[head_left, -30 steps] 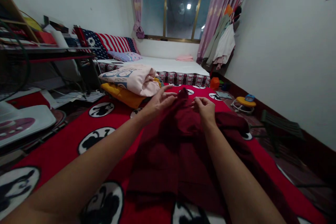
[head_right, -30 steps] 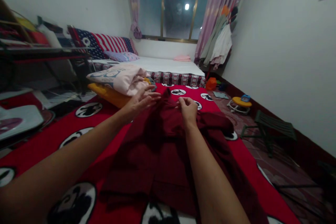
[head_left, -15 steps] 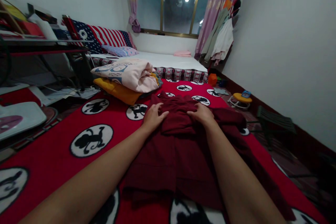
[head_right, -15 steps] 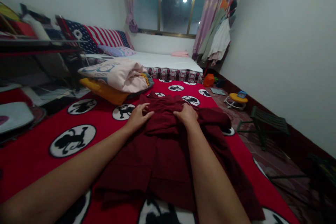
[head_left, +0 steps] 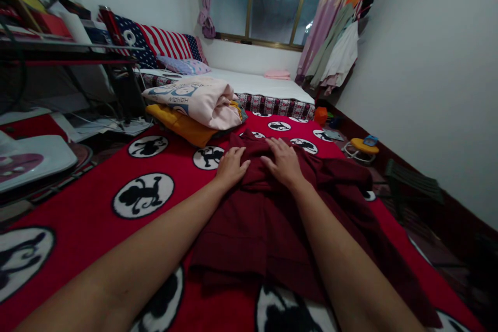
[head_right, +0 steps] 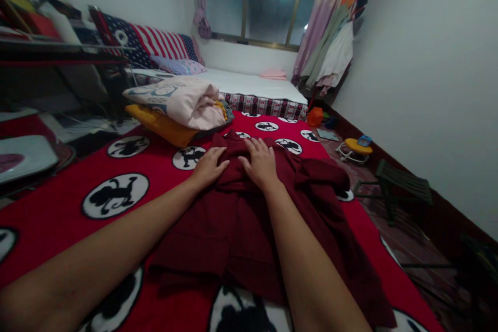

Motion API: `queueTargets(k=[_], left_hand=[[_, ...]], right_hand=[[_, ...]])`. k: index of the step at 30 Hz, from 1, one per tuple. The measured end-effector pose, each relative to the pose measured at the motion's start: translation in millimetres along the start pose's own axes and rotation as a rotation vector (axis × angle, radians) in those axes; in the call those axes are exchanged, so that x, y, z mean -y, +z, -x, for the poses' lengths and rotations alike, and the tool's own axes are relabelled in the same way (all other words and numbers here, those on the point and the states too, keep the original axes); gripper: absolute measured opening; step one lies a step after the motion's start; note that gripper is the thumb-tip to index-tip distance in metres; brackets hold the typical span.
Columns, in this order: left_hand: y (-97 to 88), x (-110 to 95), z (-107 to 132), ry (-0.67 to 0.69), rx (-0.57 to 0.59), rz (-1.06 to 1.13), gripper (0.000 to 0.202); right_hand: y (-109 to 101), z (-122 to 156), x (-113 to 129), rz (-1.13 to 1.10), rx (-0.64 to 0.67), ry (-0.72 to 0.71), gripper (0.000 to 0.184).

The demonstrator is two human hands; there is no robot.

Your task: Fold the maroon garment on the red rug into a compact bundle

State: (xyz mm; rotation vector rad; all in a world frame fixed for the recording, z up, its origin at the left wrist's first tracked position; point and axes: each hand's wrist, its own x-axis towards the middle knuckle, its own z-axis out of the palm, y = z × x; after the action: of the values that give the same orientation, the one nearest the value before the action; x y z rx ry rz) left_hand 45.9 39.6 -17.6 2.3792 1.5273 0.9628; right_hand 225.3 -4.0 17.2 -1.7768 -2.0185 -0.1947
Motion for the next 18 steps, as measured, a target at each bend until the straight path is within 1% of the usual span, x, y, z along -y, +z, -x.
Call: queueTargets(k=[2, 3, 4, 7, 10, 12, 14, 16, 17, 18], left_hand=[[1.9, -2.6, 1.2, -0.012, 0.118, -0.123, 0.054], [2.3, -3.6, 1.2, -0.019, 0.162, -0.165, 0.055], [2.4, -3.8, 0.7, -0.025, 0.197, -0.191, 0.056], [0.4, 3.0, -4.9, -0.006, 0.265, -0.197, 0.061], [-1.9, 19.5, -14.3, -0.008, 0.287, -0.162, 0.062], [-2.3, 30.0, -19.5, -0.033, 0.265, -0.148, 0.057], [-3.0, 35.5, -21.9, -0.044, 0.205, -0.131, 0.050], [-5.3, 34.4, -21.1, -0.037, 0.067, -0.071, 0.046], [-7.2, 31.9, -19.8, -0.006, -0.019, -0.022, 0.046], [-9.2, 28.7, -18.1, 0.053, -0.091, 0.033, 0.046]], right_hand=[[11.1, 3.7, 2.7, 0.039, 0.259, -0.029, 0.057], [15.1, 5.0, 2.6, 0.053, 0.338, -0.018, 0.058], [18.0, 5.9, 2.0, 0.061, 0.375, -0.002, 0.059], [20.0, 6.5, -0.3, 0.065, 0.366, 0.014, 0.060], [18.8, 6.3, -0.3, 0.043, 0.340, 0.016, 0.059], [19.1, 6.5, 0.0, 0.018, 0.319, 0.027, 0.058], [20.2, 6.6, -0.8, -0.006, 0.289, 0.053, 0.059], [21.7, 6.2, -3.1, -0.035, 0.259, 0.084, 0.059], [22.5, 5.9, -4.7, -0.054, 0.243, 0.098, 0.058], [23.4, 5.4, -6.3, -0.076, 0.221, 0.110, 0.057]])
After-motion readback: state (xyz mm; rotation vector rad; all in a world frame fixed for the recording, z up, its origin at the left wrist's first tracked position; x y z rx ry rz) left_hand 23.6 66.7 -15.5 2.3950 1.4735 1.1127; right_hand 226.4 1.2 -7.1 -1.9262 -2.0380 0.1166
